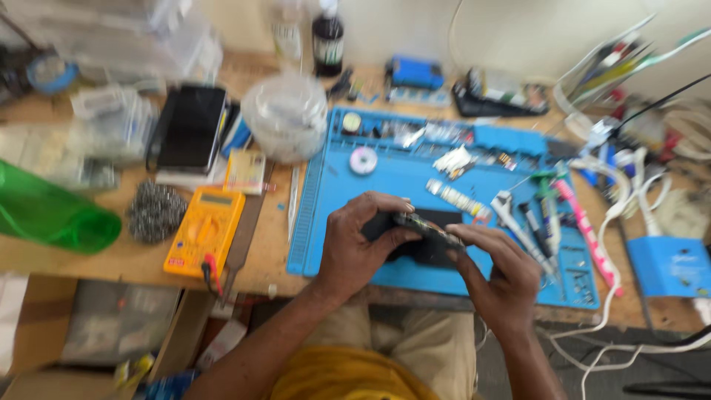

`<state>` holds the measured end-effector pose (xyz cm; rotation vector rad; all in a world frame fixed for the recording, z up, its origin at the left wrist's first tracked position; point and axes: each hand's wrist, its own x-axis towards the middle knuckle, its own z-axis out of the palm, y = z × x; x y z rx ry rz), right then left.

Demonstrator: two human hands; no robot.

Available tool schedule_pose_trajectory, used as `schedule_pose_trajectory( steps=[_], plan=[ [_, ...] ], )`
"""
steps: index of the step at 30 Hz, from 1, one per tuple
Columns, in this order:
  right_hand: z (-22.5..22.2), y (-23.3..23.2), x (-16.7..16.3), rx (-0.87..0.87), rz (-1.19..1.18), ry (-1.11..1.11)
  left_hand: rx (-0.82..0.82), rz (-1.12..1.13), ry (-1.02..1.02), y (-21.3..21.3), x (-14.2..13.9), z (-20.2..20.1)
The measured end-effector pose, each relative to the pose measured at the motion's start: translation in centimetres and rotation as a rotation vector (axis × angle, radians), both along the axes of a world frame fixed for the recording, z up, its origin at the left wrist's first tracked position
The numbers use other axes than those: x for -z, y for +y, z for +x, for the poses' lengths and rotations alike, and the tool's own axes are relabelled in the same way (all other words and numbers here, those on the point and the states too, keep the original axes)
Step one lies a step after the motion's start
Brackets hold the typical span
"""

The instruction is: The person uses tweezers to adjust internal components of a disassembled smartphone, repeatedly repositioning and inspecting the battery and motherboard area. The phone is turned over several times to access different sides, and the tweezers are used to lift and align small parts within the chassis.

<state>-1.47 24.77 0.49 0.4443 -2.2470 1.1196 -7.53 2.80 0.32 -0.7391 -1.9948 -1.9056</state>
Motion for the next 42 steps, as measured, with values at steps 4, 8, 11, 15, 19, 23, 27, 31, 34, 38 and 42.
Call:
schedule_pose_trajectory(
  steps=[4, 8, 11, 15, 19, 23, 27, 31, 34, 38, 42],
  plan=[
    [-4.7, 1.5, -0.3, 0.033, -0.226, -0.215, 0.075, 0.09, -0.228, 1.4, -1.5, -4.0],
    [-6.4, 0.7, -1.1, -0.093, -0.43, -0.177, -0.004, 0.125, -0.293, 2.5, -1.4, -4.3],
    [-5.1, -2.4, -2.3, 0.025, -0.154, -0.037, 0.034, 0.304, -0.087, 3.3, -0.1, -1.4],
    [-2.9, -7.7, -3.4, -0.057, 0.11, 0.161, -0.041, 0.527, -0.014, 4.0, 1.1, -1.0],
    [-3.6, -8.9, -4.1, -0.164, 0.168, 0.07, 0.12, 1.008, -0.322, 3.7, 2.1, -2.3],
    [-5.6, -7.7, -3.6, -0.116, 0.009, -0.057, 0.361, 1.354, -0.489, 3.3, 2.8, -3.0],
    [-6.6, -7.3, -2.3, -0.104, 0.122, 0.016, 0.471, 1.423, -0.563, 3.2, 3.1, -3.0],
    [-6.7, -7.5, -1.5, -0.08, 0.195, -0.009, 0.489, 1.41, -0.561, 3.0, 3.1, -2.8],
    [-6.8, -7.7, -1.5, -0.084, 0.216, -0.02, 0.509, 1.426, -0.598, 2.8, 3.1, -2.7],
    [-7.0, -8.0, -1.6, -0.073, 0.248, -0.03, 0.615, 1.367, -0.579, 2.4, 3.2, -2.6],
    [-7.0, -7.9, -1.6, -0.094, 0.302, 0.03, 0.576, 1.329, -0.596, 2.3, 3.1, -2.4]
  ],
)
